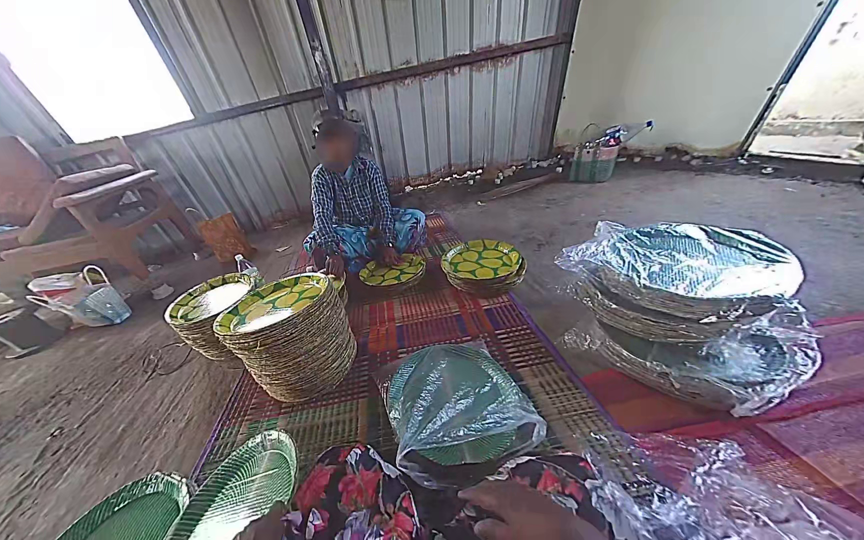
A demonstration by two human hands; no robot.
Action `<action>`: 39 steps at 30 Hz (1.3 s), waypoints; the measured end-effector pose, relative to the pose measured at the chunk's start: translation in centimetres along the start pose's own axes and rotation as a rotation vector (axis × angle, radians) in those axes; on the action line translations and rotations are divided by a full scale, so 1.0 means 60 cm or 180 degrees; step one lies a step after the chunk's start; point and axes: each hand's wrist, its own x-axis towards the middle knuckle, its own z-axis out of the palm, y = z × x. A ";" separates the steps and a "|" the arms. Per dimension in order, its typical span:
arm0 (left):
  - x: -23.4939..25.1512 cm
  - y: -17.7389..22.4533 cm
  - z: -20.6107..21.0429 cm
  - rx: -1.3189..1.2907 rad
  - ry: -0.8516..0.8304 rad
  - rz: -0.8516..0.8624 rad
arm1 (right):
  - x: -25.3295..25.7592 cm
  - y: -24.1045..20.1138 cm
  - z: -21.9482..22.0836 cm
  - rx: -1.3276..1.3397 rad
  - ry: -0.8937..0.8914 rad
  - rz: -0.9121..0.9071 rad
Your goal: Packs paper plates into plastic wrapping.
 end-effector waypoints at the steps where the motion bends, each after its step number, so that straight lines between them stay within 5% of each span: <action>1: -0.021 0.001 -0.032 -0.0143 0.0176 0.0163 | -0.032 -0.022 -0.018 0.0050 0.0179 -0.0135; 6: -0.123 0.014 -0.154 -0.1045 0.0783 0.1875 | -0.106 -0.120 -0.057 -0.0915 0.2702 -0.1409; 8: -0.158 0.047 -0.193 -0.1044 0.0827 0.2779 | -0.096 -0.156 -0.062 -0.1509 0.3176 -0.1556; 13: -0.176 0.136 -0.261 -0.0985 0.0096 0.4893 | -0.127 -0.196 -0.071 -0.1887 0.3204 -0.1601; 17: -0.160 0.207 -0.252 -0.1075 -0.0140 0.5600 | -0.225 -0.152 -0.085 -0.1353 0.2297 -0.1737; 20: -0.148 0.238 -0.234 -0.1176 0.0261 0.5407 | -0.262 -0.106 -0.064 -0.0882 0.1989 -0.1748; 24: -0.054 0.245 -0.206 -0.1652 0.0603 0.3962 | -0.341 -0.058 -0.049 0.0029 0.2166 -0.1350; 28: 0.044 0.266 -0.113 -0.1524 -0.0208 0.2720 | -0.395 -0.019 -0.037 0.0100 0.2676 -0.1026; 31: 0.086 0.292 -0.022 -0.0802 -0.0827 0.2727 | -0.399 0.003 -0.037 0.0256 0.2651 -0.1318; 35: 0.180 0.294 0.150 -0.0532 -0.0151 0.2231 | -0.421 0.029 -0.047 0.0336 0.2554 -0.1703; 39: 0.149 0.321 0.108 -0.0300 0.0153 0.1923 | -0.411 0.012 -0.057 -0.0078 0.2129 -0.1477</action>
